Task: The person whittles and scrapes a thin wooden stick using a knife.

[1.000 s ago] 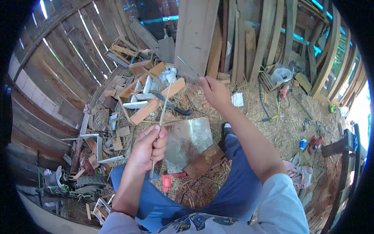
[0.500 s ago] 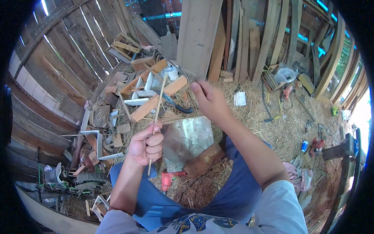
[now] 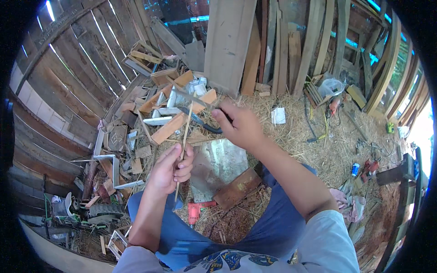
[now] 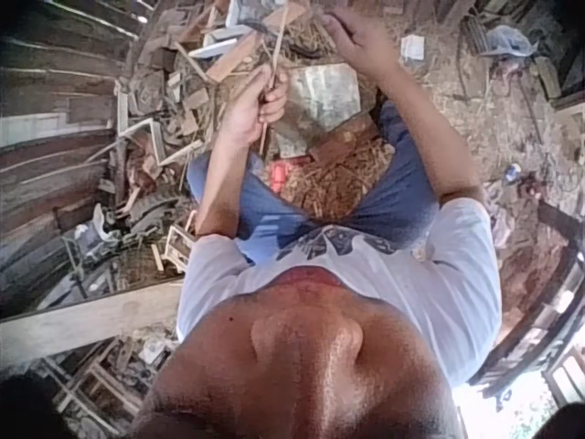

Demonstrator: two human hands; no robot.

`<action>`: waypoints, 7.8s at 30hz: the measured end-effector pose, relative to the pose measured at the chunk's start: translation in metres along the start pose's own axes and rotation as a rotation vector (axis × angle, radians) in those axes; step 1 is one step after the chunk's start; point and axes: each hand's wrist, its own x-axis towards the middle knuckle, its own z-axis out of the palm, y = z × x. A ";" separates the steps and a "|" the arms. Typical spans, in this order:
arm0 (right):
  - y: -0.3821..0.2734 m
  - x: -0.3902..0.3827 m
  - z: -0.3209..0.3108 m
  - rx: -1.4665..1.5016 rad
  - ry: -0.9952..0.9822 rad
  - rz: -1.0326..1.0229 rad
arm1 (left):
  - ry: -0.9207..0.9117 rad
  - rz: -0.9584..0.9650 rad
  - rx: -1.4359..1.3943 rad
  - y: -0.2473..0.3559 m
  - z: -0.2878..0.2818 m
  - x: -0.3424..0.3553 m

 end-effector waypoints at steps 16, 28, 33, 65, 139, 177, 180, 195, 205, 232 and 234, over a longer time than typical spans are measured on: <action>-0.024 -0.011 0.011 -0.239 -0.184 -0.339 | 0.170 0.118 0.306 -0.003 0.009 -0.012; -0.026 0.000 0.012 -0.249 -0.050 -0.279 | 0.323 0.311 0.612 -0.014 0.020 -0.021; -0.005 0.012 0.011 -0.335 -0.031 -0.231 | 0.311 0.187 0.331 -0.011 0.018 -0.018; -0.029 -0.009 0.027 -0.145 -0.249 -0.241 | 0.150 0.054 0.158 0.006 -0.003 -0.017; -0.025 -0.027 0.063 0.865 -0.116 0.828 | 0.686 0.864 0.329 0.003 -0.058 0.020; 0.036 0.030 -0.018 0.833 -0.048 0.756 | 0.104 0.234 0.825 0.024 -0.091 -0.016; 0.041 0.029 -0.016 0.855 0.022 0.759 | 0.120 0.209 0.769 0.019 -0.090 -0.008; -0.011 -0.002 0.045 0.767 -0.008 0.682 | 0.106 0.265 0.643 -0.012 -0.060 0.013; -0.015 0.000 0.036 0.833 -0.163 0.651 | 0.071 -0.023 0.386 -0.013 -0.037 0.010; -0.011 -0.007 0.046 -0.160 -0.396 -0.257 | 0.263 0.197 0.297 -0.023 -0.021 0.009; -0.013 -0.008 0.049 -0.221 -0.370 -0.269 | 0.325 0.296 0.446 -0.029 -0.027 0.010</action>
